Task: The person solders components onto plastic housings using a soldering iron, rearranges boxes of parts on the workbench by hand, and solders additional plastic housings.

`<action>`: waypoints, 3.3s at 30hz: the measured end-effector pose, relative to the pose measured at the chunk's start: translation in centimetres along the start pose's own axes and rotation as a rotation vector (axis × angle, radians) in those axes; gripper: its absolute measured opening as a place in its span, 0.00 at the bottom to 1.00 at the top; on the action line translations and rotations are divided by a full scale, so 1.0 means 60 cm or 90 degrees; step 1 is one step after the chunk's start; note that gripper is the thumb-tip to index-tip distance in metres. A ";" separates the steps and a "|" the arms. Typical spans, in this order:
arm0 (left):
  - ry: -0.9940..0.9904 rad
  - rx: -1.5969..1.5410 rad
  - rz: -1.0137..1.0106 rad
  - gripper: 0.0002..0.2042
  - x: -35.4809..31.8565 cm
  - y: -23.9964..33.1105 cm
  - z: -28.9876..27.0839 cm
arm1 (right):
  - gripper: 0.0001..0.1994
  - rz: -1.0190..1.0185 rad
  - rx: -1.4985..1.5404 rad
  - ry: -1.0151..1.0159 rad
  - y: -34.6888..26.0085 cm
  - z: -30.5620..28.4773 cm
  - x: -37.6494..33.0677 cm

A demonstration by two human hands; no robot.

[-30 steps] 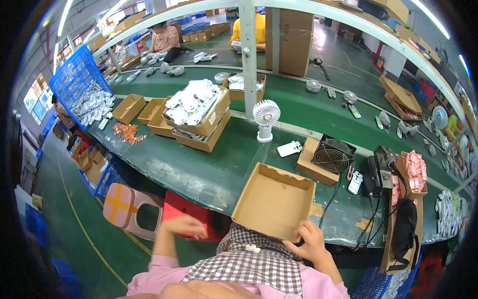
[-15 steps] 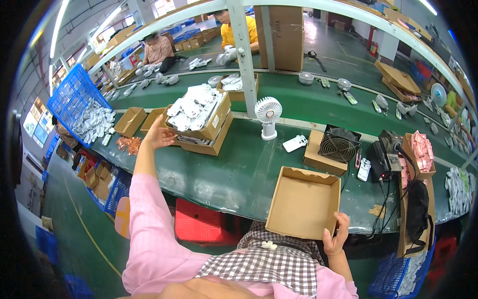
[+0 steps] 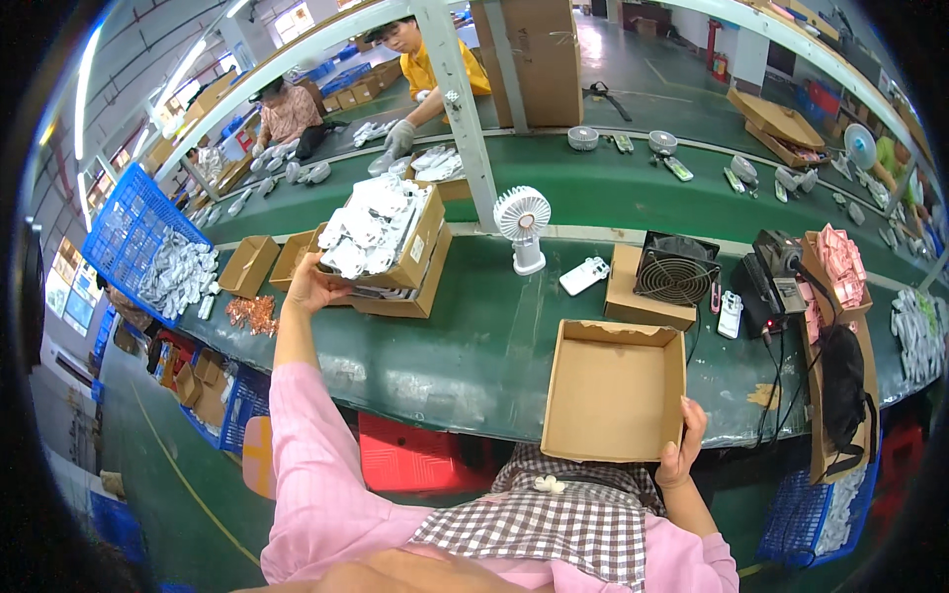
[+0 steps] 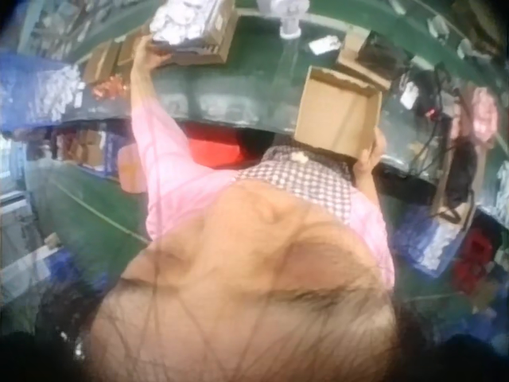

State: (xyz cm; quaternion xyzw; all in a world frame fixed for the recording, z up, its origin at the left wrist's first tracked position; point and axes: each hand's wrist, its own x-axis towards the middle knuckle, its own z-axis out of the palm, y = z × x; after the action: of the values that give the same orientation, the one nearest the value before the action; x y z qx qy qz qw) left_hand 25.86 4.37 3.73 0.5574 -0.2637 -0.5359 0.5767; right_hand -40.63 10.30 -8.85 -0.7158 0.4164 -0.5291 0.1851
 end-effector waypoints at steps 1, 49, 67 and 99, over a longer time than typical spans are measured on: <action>0.006 -0.013 0.023 0.35 -0.003 -0.004 0.001 | 0.31 -0.015 -0.003 0.001 0.000 -0.001 -0.001; 0.149 -0.325 0.107 0.25 -0.350 -0.370 0.356 | 0.18 -0.174 0.073 -0.072 0.070 -0.089 0.029; 0.086 0.867 0.490 0.07 -0.272 -0.129 0.438 | 0.20 -0.056 0.178 -0.045 0.076 -0.070 0.027; -0.004 0.981 0.421 0.11 -0.161 -0.138 0.461 | 0.14 -0.084 0.084 -0.071 0.073 -0.080 0.040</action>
State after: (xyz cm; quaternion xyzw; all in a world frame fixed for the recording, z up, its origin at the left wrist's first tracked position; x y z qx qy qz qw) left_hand -4.51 4.83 5.50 0.6880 -0.7075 -0.0105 0.1610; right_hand -46.55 6.71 -8.70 -0.7561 0.3217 -0.5259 0.2195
